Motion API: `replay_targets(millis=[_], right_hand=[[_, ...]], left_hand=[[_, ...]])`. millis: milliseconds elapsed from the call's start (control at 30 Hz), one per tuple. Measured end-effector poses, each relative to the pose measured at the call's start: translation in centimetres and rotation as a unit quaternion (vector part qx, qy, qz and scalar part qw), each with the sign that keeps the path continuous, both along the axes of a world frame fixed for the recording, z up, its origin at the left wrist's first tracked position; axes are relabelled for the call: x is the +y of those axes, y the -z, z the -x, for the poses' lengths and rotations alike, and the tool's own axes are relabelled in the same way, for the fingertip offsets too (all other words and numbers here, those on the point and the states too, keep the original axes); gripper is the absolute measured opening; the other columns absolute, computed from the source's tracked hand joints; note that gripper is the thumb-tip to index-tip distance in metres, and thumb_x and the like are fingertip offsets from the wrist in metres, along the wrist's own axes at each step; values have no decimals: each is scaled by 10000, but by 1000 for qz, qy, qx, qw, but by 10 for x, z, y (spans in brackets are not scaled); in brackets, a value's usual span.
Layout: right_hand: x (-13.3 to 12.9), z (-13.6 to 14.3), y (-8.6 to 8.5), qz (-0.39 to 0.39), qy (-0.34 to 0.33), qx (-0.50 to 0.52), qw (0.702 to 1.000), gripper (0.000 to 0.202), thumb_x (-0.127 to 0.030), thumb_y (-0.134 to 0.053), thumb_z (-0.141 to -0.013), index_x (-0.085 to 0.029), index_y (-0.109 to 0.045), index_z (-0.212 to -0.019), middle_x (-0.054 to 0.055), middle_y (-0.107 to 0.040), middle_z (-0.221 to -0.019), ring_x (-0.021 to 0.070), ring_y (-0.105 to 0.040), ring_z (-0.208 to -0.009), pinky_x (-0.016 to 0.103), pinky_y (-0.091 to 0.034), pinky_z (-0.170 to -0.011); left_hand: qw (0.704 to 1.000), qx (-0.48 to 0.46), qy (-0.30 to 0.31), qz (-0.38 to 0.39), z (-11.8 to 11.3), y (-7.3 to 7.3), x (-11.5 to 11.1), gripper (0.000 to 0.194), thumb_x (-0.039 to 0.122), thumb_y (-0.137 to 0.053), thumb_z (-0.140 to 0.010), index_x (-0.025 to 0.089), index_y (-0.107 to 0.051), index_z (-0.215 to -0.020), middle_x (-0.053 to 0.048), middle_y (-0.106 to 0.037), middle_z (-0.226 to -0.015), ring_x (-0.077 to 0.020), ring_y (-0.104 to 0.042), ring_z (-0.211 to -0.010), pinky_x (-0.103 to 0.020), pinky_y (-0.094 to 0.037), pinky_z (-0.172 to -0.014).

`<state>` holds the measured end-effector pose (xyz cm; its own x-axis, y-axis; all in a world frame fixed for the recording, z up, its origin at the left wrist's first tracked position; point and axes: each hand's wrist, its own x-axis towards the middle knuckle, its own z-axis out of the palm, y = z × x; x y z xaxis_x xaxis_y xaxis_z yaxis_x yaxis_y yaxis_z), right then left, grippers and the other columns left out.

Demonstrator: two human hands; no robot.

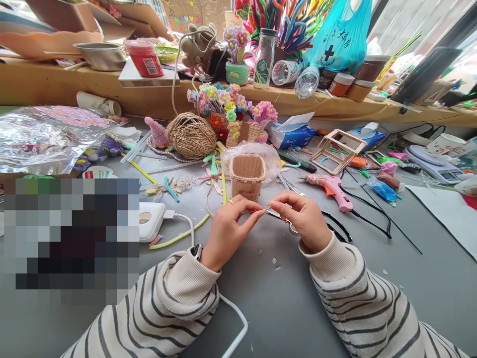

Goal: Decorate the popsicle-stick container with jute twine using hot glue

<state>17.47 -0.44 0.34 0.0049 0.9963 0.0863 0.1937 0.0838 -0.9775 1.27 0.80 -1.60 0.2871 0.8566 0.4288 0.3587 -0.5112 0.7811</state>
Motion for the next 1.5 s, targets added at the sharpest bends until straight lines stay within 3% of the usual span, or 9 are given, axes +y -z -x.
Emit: replay_targets(millis=[167,467,1033,1500], right_hand=[[1,-5,-4,24,-19,-48,998,178,-350,-635,-677,-180,-627,-622,-5,-559,-661,99,-458,-598,250,-342,-563],[1,-6,-2,58,-23,-48,997,183,-361,-644,-660,-181,-648,-627,-9,-565,-625,100,-461,-580,252,-349,-552],[-1,-6,-3,7,-25,-128,991,127,-321,-644,-680,-197,-671,-662,21,-632,-691,139,-559,-668,261,-420,-603],[1,-3,-2,3,-50,-173,984,105,-280,-626,-696,-198,-640,-633,25,-623,-682,148,-549,-668,272,-398,-585]], left_hand=[[1000,13,1,-7,0,0,0,105,257,-557,-769,175,-619,-747,-14,-594,-721,-111,-520,-676,-225,-408,-634],[1000,16,1,-19,-1,-1,1,92,229,-567,-760,156,-621,-747,-24,-581,-712,-116,-534,-689,-233,-418,-646],[999,13,0,-47,0,1,1,87,224,-582,-752,172,-650,-771,-12,-583,-687,-103,-510,-642,-227,-407,-623],[998,42,9,-36,0,0,2,133,256,-536,-785,181,-644,-801,-29,-570,-707,-123,-508,-671,-241,-391,-598]])
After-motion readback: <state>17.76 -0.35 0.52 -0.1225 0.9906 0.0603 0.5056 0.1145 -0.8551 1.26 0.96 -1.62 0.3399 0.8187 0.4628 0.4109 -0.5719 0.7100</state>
